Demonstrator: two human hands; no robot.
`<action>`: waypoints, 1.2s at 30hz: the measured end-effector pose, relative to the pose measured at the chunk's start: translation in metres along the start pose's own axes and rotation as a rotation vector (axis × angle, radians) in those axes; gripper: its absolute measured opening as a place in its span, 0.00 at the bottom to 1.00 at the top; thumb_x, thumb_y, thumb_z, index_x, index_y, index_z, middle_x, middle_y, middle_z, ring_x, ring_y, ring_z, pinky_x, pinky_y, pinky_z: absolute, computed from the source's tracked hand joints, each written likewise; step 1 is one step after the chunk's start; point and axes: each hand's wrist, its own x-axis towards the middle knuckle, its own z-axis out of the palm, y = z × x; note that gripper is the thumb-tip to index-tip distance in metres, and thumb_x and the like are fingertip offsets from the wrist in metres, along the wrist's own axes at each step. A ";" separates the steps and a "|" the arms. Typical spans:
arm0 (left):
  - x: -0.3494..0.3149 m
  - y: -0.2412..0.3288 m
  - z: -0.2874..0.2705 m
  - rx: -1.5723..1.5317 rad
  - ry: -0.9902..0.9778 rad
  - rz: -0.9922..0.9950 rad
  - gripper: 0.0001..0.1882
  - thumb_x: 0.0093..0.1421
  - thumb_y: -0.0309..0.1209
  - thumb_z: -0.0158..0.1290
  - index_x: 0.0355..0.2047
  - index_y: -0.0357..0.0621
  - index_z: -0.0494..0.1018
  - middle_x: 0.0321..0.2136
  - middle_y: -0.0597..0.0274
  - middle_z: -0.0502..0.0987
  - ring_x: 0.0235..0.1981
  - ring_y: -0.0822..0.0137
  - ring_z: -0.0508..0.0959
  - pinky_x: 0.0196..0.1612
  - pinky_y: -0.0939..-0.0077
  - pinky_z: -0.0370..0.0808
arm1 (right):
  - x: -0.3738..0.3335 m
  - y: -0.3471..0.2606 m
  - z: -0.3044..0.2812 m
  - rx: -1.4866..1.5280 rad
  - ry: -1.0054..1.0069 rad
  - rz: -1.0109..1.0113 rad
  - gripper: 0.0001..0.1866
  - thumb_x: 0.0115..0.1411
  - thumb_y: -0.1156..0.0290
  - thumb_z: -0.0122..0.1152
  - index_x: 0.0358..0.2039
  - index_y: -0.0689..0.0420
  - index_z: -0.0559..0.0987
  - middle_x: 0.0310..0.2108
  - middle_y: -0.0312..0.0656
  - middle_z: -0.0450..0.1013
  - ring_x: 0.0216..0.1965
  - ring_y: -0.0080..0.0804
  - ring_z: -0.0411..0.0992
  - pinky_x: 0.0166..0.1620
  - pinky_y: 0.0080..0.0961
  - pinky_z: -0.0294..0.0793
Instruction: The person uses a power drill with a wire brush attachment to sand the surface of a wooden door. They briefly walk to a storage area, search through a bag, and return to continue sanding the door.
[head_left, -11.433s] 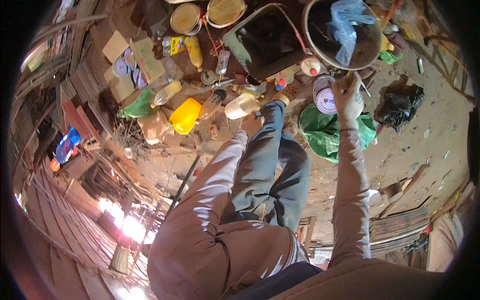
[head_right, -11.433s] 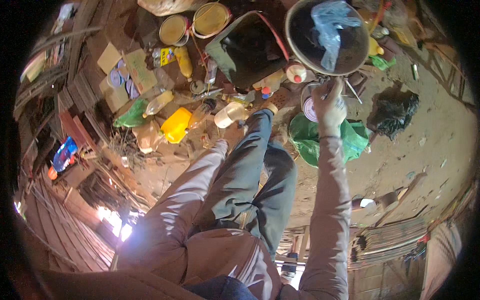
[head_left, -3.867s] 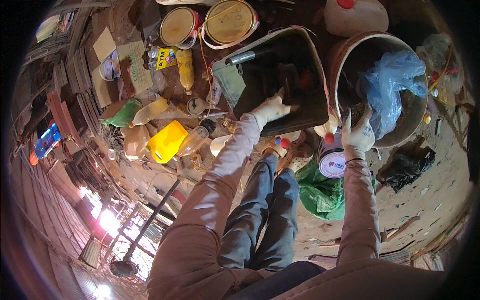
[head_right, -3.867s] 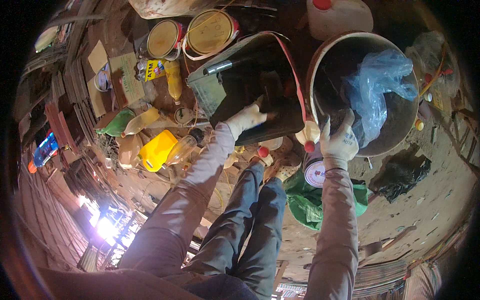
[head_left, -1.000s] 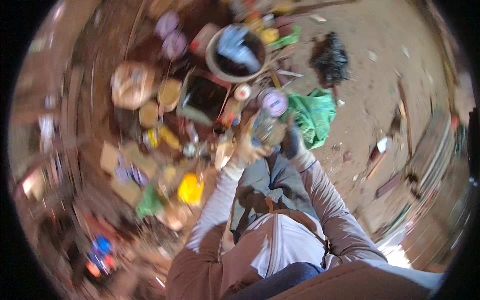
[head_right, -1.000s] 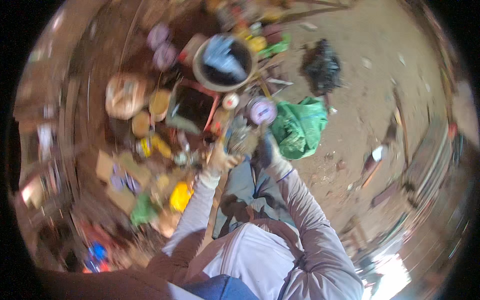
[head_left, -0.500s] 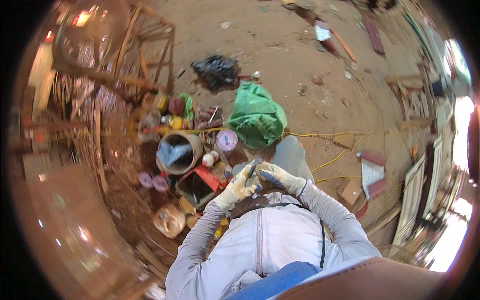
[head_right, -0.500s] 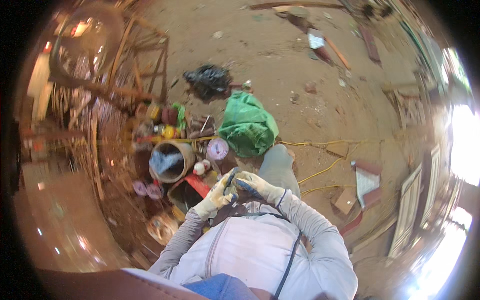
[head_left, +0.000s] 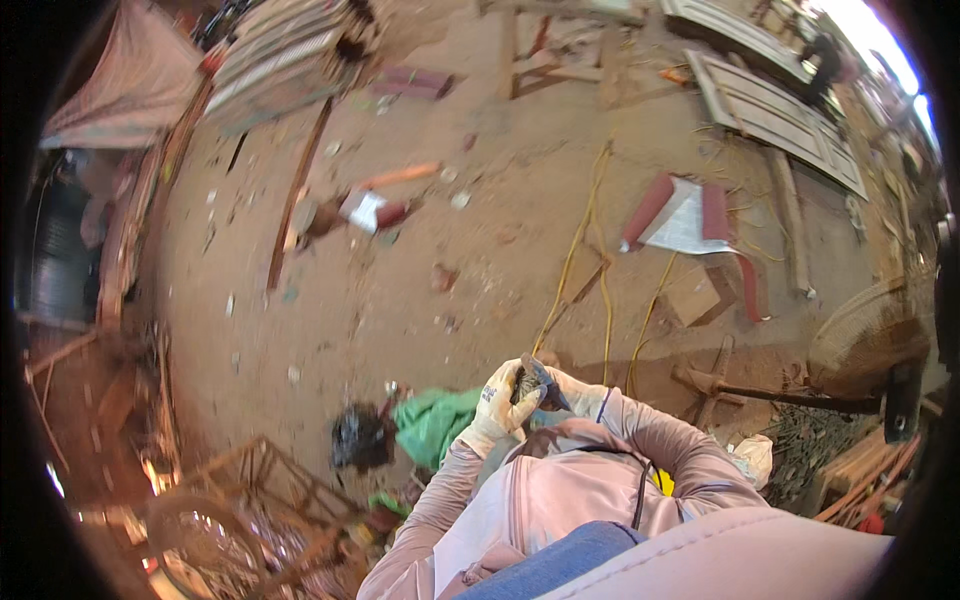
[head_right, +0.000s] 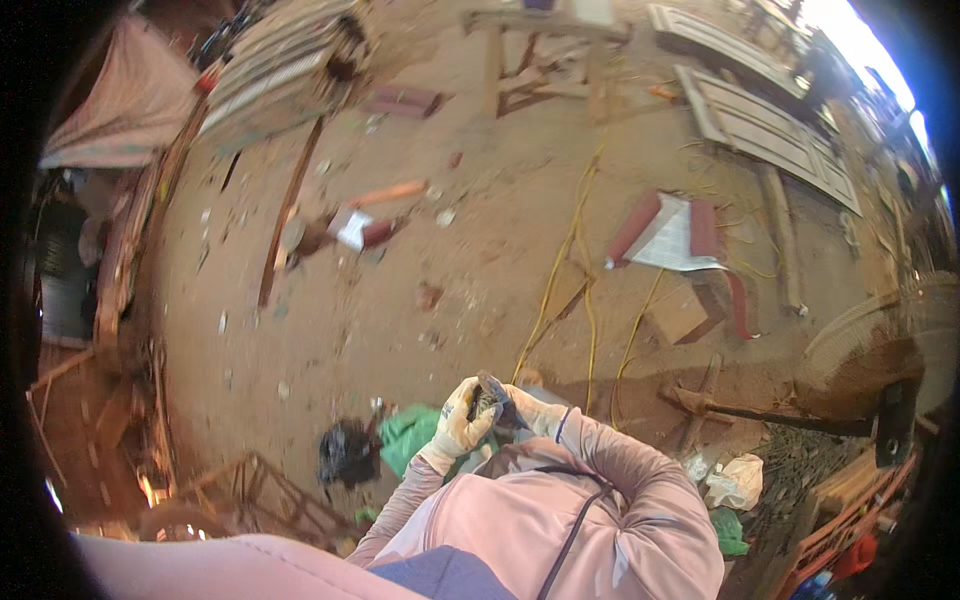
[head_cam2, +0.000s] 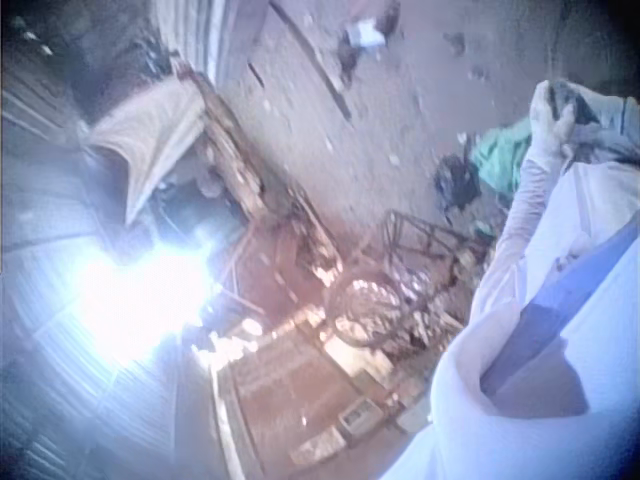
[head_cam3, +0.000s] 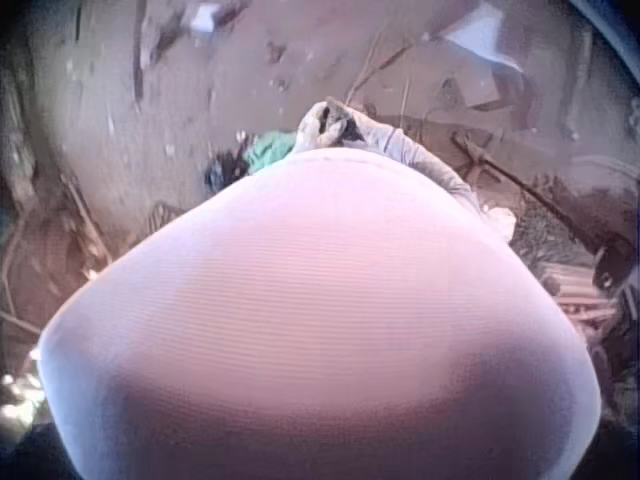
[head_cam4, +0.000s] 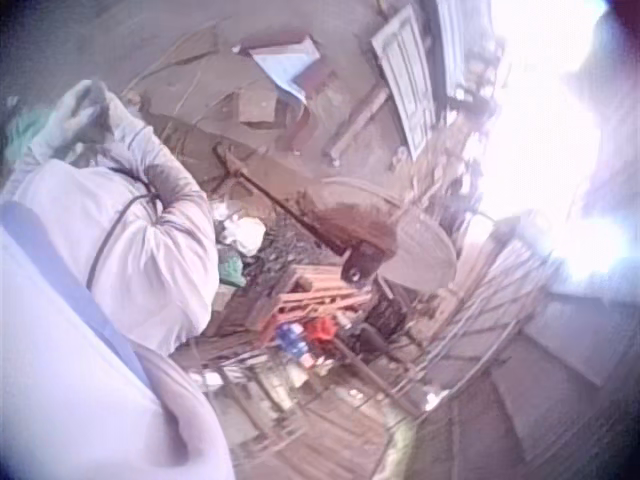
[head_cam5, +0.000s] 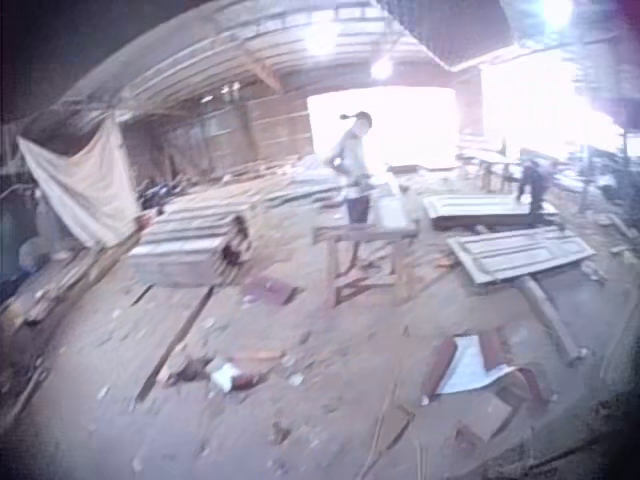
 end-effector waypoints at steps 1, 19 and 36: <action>0.030 0.003 -0.001 0.069 -0.005 0.058 0.23 0.55 0.36 0.54 0.47 0.35 0.67 0.42 0.47 0.72 0.43 0.49 0.73 0.50 0.64 0.69 | -0.005 -0.032 0.009 0.024 0.051 -0.001 0.13 0.59 0.56 0.60 0.40 0.48 0.77 0.32 0.30 0.74 0.29 0.20 0.71 0.29 0.17 0.70; 0.280 -0.113 -0.101 -0.311 -0.057 -0.501 0.23 0.61 0.36 0.52 0.54 0.38 0.64 0.49 0.54 0.71 0.49 0.63 0.71 0.55 0.70 0.66 | 0.225 -0.207 -0.113 -0.063 0.157 -0.040 0.24 0.66 0.58 0.49 0.59 0.55 0.66 0.53 0.40 0.68 0.49 0.30 0.69 0.53 0.24 0.69; 0.718 -0.197 -0.310 -0.509 -0.408 -0.411 0.20 0.59 0.30 0.56 0.50 0.39 0.65 0.43 0.61 0.75 0.43 0.71 0.72 0.47 0.73 0.71 | 0.425 -0.643 -0.036 -0.550 0.299 -0.220 0.27 0.64 0.68 0.50 0.62 0.59 0.57 0.60 0.43 0.53 0.58 0.32 0.55 0.59 0.25 0.55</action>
